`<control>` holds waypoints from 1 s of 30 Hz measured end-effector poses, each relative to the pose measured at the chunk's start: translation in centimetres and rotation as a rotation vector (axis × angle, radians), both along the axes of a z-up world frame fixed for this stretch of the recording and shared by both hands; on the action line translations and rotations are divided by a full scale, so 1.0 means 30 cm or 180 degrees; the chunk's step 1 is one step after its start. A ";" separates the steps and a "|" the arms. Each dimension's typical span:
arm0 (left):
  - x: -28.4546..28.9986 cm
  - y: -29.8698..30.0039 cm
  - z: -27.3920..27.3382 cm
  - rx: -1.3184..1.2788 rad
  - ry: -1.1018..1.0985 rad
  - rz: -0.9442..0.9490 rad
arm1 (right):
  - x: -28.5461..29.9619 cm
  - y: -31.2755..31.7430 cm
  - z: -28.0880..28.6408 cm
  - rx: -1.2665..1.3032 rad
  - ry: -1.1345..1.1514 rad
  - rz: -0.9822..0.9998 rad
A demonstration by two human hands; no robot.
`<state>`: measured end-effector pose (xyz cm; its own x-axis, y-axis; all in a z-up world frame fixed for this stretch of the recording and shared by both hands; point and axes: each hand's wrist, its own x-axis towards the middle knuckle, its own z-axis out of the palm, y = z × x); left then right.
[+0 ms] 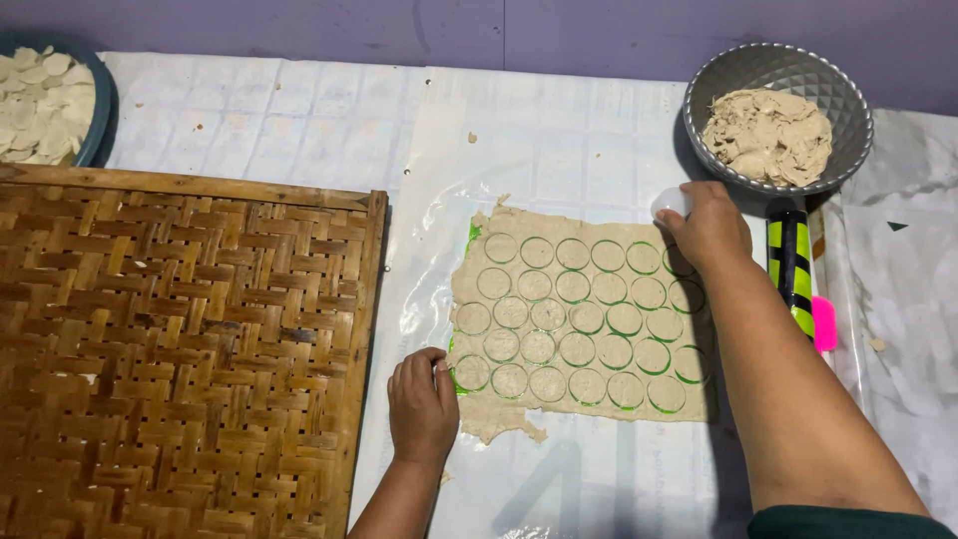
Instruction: Using a cutter to stamp out dough circles and a scraper to move them to a woven tray.
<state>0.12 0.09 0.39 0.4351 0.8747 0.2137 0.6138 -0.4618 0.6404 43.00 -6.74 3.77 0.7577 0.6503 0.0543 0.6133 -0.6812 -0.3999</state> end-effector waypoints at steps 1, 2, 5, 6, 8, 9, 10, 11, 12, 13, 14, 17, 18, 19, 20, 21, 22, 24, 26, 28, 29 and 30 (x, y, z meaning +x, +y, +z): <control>-0.001 -0.001 -0.001 -0.0003 0.0002 0.0010 | 0.004 0.006 -0.002 -0.0003 0.0002 0.0010; -0.001 0.001 -0.002 0.0006 0.0010 -0.0001 | 0.008 0.012 -0.003 -0.0077 -0.0028 -0.0016; -0.002 0.003 -0.002 -0.0019 0.0029 -0.0009 | 0.032 0.020 -0.028 -0.0137 -0.0034 -0.0038; 0.000 0.005 -0.001 -0.0050 0.0036 -0.0003 | 0.044 0.023 -0.038 -0.0120 -0.0013 -0.0030; 0.000 0.005 0.000 -0.0054 0.0036 -0.0009 | 0.058 0.021 -0.057 -0.0113 -0.0042 0.0048; -0.001 0.004 0.000 -0.0057 0.0039 -0.0017 | 0.063 0.019 -0.067 -0.0105 -0.0069 0.0124; -0.002 0.004 -0.001 -0.0059 0.0039 -0.0013 | 0.068 0.021 -0.073 -0.0106 -0.0069 0.0129; -0.003 0.005 -0.002 -0.0048 0.0027 -0.0021 | 0.074 0.022 -0.079 -0.0070 -0.0050 0.0130; -0.004 0.003 -0.003 -0.0040 0.0017 -0.0036 | 0.078 0.019 -0.086 -0.0037 -0.0030 0.0124; -0.004 0.001 -0.002 -0.0045 0.0017 -0.0037 | 0.077 0.015 -0.087 -0.0042 -0.0029 0.0123; -0.003 0.002 0.000 -0.0058 0.0015 -0.0025 | 0.079 0.015 -0.086 -0.0016 -0.0009 0.0128; -0.005 0.002 0.001 -0.0074 0.0025 -0.0033 | 0.082 0.008 -0.090 -0.0020 -0.0073 0.0186; -0.005 0.002 0.001 -0.0074 0.0036 -0.0059 | 0.085 0.004 -0.091 -0.0050 -0.0158 0.0233; -0.005 0.001 0.000 -0.0074 0.0034 -0.0060 | 0.091 0.003 -0.097 -0.0050 -0.0160 0.0232; -0.005 0.002 -0.001 -0.0070 0.0038 -0.0059 | 0.098 0.004 -0.102 -0.0083 -0.0193 0.0242; -0.004 0.003 -0.003 -0.0066 0.0043 -0.0058 | 0.105 0.005 -0.108 -0.0117 -0.0226 0.0251; -0.003 0.002 0.000 -0.0073 0.0042 -0.0064 | 0.070 0.019 -0.078 -0.0124 -0.0226 0.0245; -0.001 0.002 0.005 -0.0146 0.0083 -0.0019 | 0.004 0.054 -0.017 -0.0031 -0.0028 0.0152; 0.001 0.002 0.003 -0.0126 0.0072 -0.0022 | -0.094 0.117 0.044 0.0061 0.0235 0.0345; -0.002 -0.001 0.001 -0.0109 0.0077 -0.0019 | -0.195 0.180 0.087 0.0150 0.0515 0.0542; -0.003 -0.003 0.001 -0.0064 0.0046 -0.0020 | -0.243 0.211 0.102 0.0038 0.0720 0.0674; 0.000 0.000 0.000 -0.0011 0.0007 -0.0018 | -0.288 0.247 0.121 -0.0069 0.0914 0.0810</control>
